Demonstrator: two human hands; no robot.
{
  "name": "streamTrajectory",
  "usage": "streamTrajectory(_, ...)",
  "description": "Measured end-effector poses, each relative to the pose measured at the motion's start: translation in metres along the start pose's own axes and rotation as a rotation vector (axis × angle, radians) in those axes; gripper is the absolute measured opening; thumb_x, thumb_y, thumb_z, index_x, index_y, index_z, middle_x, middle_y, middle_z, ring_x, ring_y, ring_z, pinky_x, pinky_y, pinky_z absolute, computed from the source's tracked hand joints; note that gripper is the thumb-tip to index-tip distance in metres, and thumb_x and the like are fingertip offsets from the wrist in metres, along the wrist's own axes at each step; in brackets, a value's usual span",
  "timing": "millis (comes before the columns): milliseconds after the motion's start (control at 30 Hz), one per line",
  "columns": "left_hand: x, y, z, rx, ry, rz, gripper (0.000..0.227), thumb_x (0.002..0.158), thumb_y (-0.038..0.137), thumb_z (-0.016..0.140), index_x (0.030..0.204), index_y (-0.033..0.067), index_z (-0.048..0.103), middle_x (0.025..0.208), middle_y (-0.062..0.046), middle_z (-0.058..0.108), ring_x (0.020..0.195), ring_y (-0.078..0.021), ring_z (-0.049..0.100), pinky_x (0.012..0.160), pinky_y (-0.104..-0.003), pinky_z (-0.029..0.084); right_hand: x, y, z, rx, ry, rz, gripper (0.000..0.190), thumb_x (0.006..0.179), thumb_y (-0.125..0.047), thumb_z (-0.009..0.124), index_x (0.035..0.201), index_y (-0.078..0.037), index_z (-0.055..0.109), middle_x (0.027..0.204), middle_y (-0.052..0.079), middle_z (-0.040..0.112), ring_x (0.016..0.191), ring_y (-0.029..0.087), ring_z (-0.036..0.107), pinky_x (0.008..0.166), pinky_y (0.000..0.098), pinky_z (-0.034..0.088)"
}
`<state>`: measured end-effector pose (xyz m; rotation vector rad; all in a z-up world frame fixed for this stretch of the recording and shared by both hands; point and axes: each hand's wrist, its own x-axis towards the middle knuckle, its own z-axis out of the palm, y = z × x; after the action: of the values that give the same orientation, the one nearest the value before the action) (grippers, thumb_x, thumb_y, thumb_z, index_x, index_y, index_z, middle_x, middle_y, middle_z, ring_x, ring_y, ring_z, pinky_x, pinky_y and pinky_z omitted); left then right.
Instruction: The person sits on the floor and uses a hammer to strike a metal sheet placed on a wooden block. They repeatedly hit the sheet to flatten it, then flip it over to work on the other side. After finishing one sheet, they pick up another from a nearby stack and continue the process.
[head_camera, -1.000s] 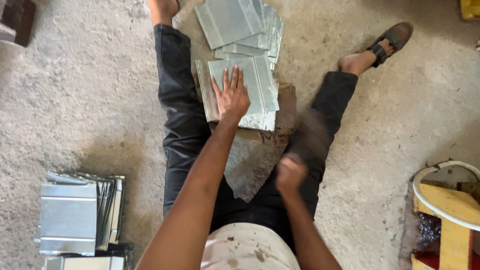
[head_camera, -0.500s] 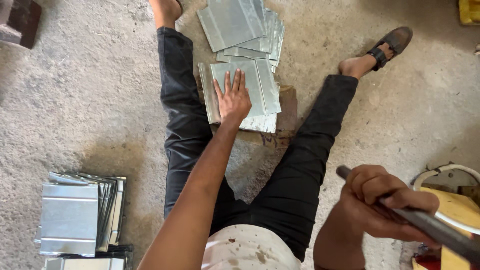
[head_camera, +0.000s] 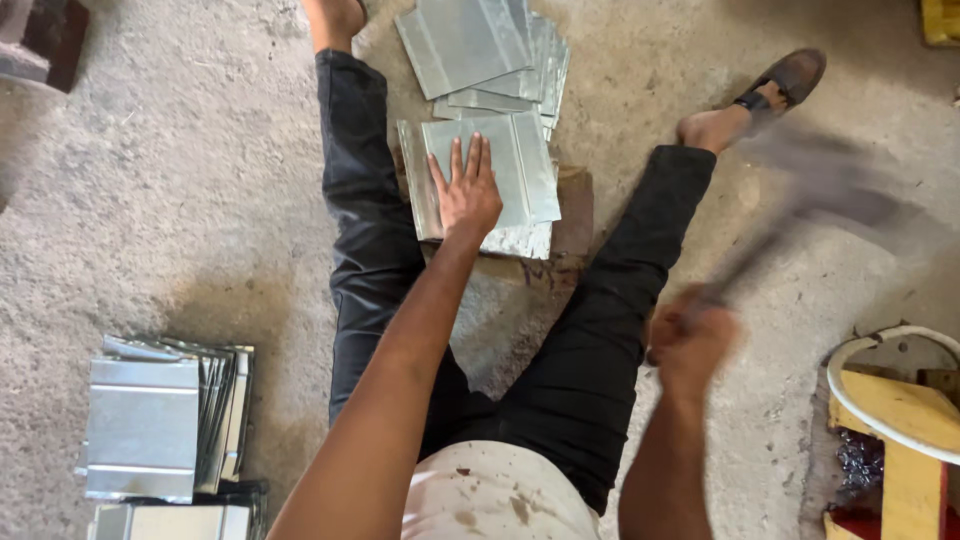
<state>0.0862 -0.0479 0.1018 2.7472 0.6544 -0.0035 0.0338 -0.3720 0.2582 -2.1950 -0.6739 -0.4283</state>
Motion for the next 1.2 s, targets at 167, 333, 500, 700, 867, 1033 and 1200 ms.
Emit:
streamTrajectory(167, 0.001, 0.0, -0.004, -0.032, 0.006, 0.005, 0.059, 0.106, 0.029, 0.036, 0.162, 0.0155, 0.025, 0.17, 0.003, 0.02, 0.157, -0.0262, 0.013, 0.123, -0.066, -0.001, 0.045, -0.051, -0.041, 0.736, 0.428, -0.132, 0.067, 0.096, -0.08, 0.027, 0.098, -0.013, 0.032, 0.05, 0.001, 0.03, 0.035, 0.007, 0.023, 0.031, 0.0283, 0.022)
streamTrajectory(333, 0.0, -0.001, -0.004, -0.036, -0.012, -0.002, 0.059, 0.107, 0.029, 0.036, 0.164, 0.0154, 0.025, 0.171, 0.003, 0.02, 0.158, -0.026, 0.013, 0.124, -0.065, -0.001, -0.004, -0.007, 0.078, 0.535, 0.345, -0.087, 0.052, 0.103, -0.063, 0.034, 0.093, -0.013, 0.041, 0.057, 0.002, 0.04, 0.042, 0.011, 0.034, 0.038, 0.0289, 0.029)
streamTrajectory(500, 0.002, 0.003, -0.01, -0.024, -0.013, 0.005, 0.059, 0.107, 0.029, 0.035, 0.163, 0.0143, 0.023, 0.172, 0.003, 0.018, 0.158, -0.026, 0.013, 0.123, -0.065, -0.001, -0.044, 0.002, 0.1, 0.46, -0.324, 0.992, 0.04, 0.107, -0.043, 0.05, 0.085, -0.011, 0.053, 0.058, -0.004, 0.045, 0.043, 0.009, 0.041, 0.039, 0.0275, 0.031)
streamTrajectory(700, 0.0, 0.002, -0.006, 0.001, -0.039, 0.0, 0.061, 0.107, 0.03, 0.034, 0.164, 0.0144, 0.02, 0.172, 0.003, 0.017, 0.158, -0.025, 0.012, 0.123, -0.064, -0.002, 0.032, -0.033, -0.021, 0.848, 0.189, 0.622, 0.046, 0.113, -0.052, 0.034, 0.098, -0.012, 0.052, 0.063, 0.0, 0.042, 0.042, 0.011, 0.033, 0.034, 0.028, 0.024)
streamTrajectory(867, 0.0, 0.0, -0.004, -0.005, -0.042, 0.007, 0.06, 0.108, 0.031, 0.033, 0.164, 0.0153, 0.019, 0.171, 0.004, 0.015, 0.158, -0.025, 0.011, 0.123, -0.064, -0.002, 0.057, -0.05, -0.021, 0.692, 0.498, -0.218, 0.056, 0.107, -0.068, 0.025, 0.095, -0.014, 0.039, 0.055, -0.001, 0.036, 0.039, 0.009, 0.029, 0.035, 0.0286, 0.024)
streamTrajectory(1033, 0.0, -0.001, -0.004, -0.003, -0.037, 0.005, 0.06, 0.108, 0.029, 0.034, 0.165, 0.0142, 0.02, 0.173, 0.003, 0.016, 0.159, -0.0259, 0.012, 0.124, -0.064, -0.002, -0.02, 0.01, 0.101, 0.397, 0.248, -0.032, 0.05, 0.11, -0.055, 0.038, 0.088, -0.011, 0.049, 0.063, 0.001, 0.046, 0.051, 0.01, 0.043, 0.046, 0.0293, 0.034)
streamTrajectory(1200, 0.003, -0.003, -0.005, -0.013, -0.016, 0.006, 0.06, 0.107, 0.029, 0.035, 0.163, 0.0145, 0.02, 0.171, 0.003, 0.016, 0.158, -0.0263, 0.012, 0.123, -0.064, -0.002, -0.04, 0.025, 0.117, 0.495, -0.415, 0.627, 0.047, 0.108, -0.048, 0.05, 0.085, -0.008, 0.062, 0.066, 0.0, 0.057, 0.053, 0.007, 0.052, 0.047, 0.0271, 0.04)
